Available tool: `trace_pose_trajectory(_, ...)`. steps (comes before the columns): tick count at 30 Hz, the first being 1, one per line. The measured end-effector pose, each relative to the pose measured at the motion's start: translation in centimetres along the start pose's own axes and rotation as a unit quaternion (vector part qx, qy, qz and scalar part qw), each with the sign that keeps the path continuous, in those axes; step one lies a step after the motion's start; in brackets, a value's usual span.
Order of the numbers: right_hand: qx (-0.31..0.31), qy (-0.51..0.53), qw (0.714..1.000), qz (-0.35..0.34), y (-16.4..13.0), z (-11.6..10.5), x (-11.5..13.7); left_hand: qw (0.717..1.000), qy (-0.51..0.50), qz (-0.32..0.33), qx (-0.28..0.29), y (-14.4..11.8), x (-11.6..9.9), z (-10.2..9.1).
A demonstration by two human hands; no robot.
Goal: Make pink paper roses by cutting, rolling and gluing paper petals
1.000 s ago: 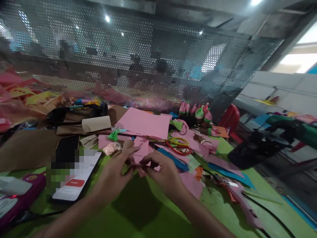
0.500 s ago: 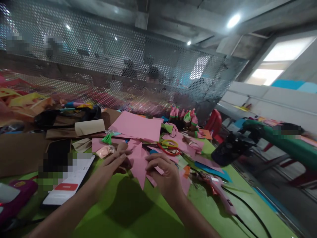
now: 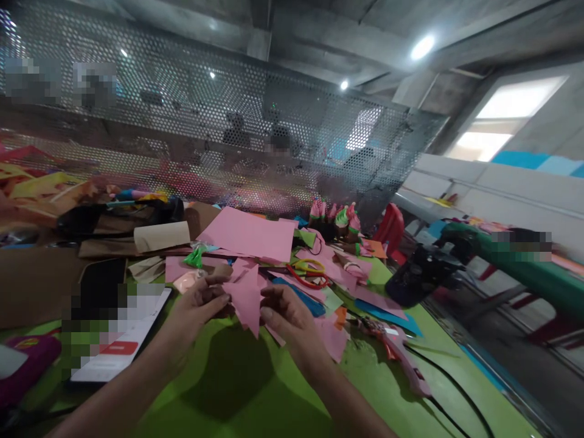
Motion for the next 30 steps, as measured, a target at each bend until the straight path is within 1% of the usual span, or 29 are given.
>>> trace_pose_trajectory(2, 0.022, -0.001, 1.0, 0.017, -0.2, 1.0, -0.6, 1.0, -0.006, -0.008, 0.001, 0.0, 0.4, 0.0)
trace_pose_trajectory(4, 0.002, -0.039, 0.999, -0.005, -0.2, 1.0, -0.2, 1.0, 0.011, -0.016, 0.012, 0.1, 0.9, 0.1)
trace_pose_trajectory(6, -0.049, -0.126, 0.988, -0.071, -0.3, 0.1, 1.2, 0.998, 0.058, 0.01, 0.022, 0.3, 0.7, 0.1)
trace_pose_trajectory(7, -0.074, -0.181, 0.974, -0.116, -0.4, -0.3, 2.3, 0.994, 0.096, 0.041, 0.021, 0.3, 0.1, 0.1)
trace_pose_trajectory(8, -0.095, -0.235, 0.954, -0.162, -0.7, -0.6, 3.4, 0.986, 0.143, 0.086, 0.013, 0.1, -0.7, 0.1)
trace_pose_trajectory(9, -0.106, -0.283, 0.93, -0.208, -1.2, -0.7, 4.5, 0.971, 0.196, 0.137, 0.002, -0.3, -1.8, 0.1)
trace_pose_trajectory(10, -0.109, -0.323, 0.907, -0.249, -1.7, -0.6, 5.3, 0.949, 0.253, 0.189, -0.007, -0.9, -2.8, 0.3)
trace_pose_trajectory(12, -0.097, -0.39, 0.86, -0.315, -2.9, 0.1, 6.4, 0.89, 0.358, 0.281, -0.01, -2.9, -4.4, 1.3)
trace_pose_trajectory(13, -0.087, -0.418, 0.838, -0.34, -3.7, 0.6, 6.5, 0.86, 0.4, 0.318, 0.004, -4.2, -4.8, 2.0)
trace_pose_trajectory(15, -0.067, -0.46, 0.804, -0.37, -5.1, 1.7, 6.1, 0.8, 0.473, 0.361, 0.068, -6.6, -4.3, 3.7)
trace_pose_trajectory(16, -0.063, -0.473, 0.795, -0.374, -5.7, 2.2, 5.6, 0.77, 0.504, 0.377, 0.104, -7.7, -3.6, 4.3)
trace_pose_trajectory(17, -0.055, -0.486, 0.79, -0.371, -6.3, 2.6, 5.0, 0.745, 0.527, 0.39, 0.121, -8.6, -2.9, 4.6)
trace_pose_trajectory(20, -0.012, -0.509, 0.783, -0.357, -7.6, 4.1, 3.0, 0.684, 0.586, 0.413, 0.134, -9.9, -0.9, 4.2)
trace_pose_trajectory(22, 0.035, -0.513, 0.788, -0.338, -8.2, 5.0, 2.0, 0.649, 0.619, 0.412, 0.159, -10.0, 0.7, 3.8)
trace_pose_trajectory(23, 0.064, -0.511, 0.798, -0.313, -8.3, 5.1, 1.6, 0.636, 0.628, 0.416, 0.166, -10.0, 1.2, 3.5)
trace_pose_trajectory(25, 0.122, -0.49, 0.825, -0.253, -8.2, 5.0, 1.2, 0.619, 0.639, 0.422, 0.172, -10.1, 1.8, 2.8)
trace_pose_trajectory(26, 0.144, -0.471, 0.84, -0.227, -8.1, 4.6, 1.4, 0.612, 0.646, 0.416, 0.185, -10.0, 2.1, 2.5)
trace_pose_trajectory(27, 0.156, -0.451, 0.854, -0.209, -7.8, 4.0, 1.8, 0.605, 0.645, 0.425, 0.192, -10.2, 2.2, 2.2)
trace_pose_trajectory(28, 0.148, -0.441, 0.864, -0.194, -7.2, 3.0, 2.4, 0.594, 0.641, 0.44, 0.205, -10.6, 2.3, 2.0)
trace_pose_trajectory(29, 0.122, -0.445, 0.867, -0.188, -6.3, 1.6, 3.1, 0.584, 0.639, 0.459, 0.201, -10.8, 2.0, 1.7)
trace_pose_trajectory(30, 0.082, -0.464, 0.865, -0.172, -5.1, -0.1, 3.6, 0.566, 0.634, 0.483, 0.212, -11.3, 2.0, 1.6)
Point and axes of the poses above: each hand's wrist, its own y-axis towards the middle knuckle, its own z-axis out of the palm, x = y × z, the point moved 10 cm from there along y, towards the middle knuckle, and after that the axes turned 6 degrees about -x, right-handed, at the moved point
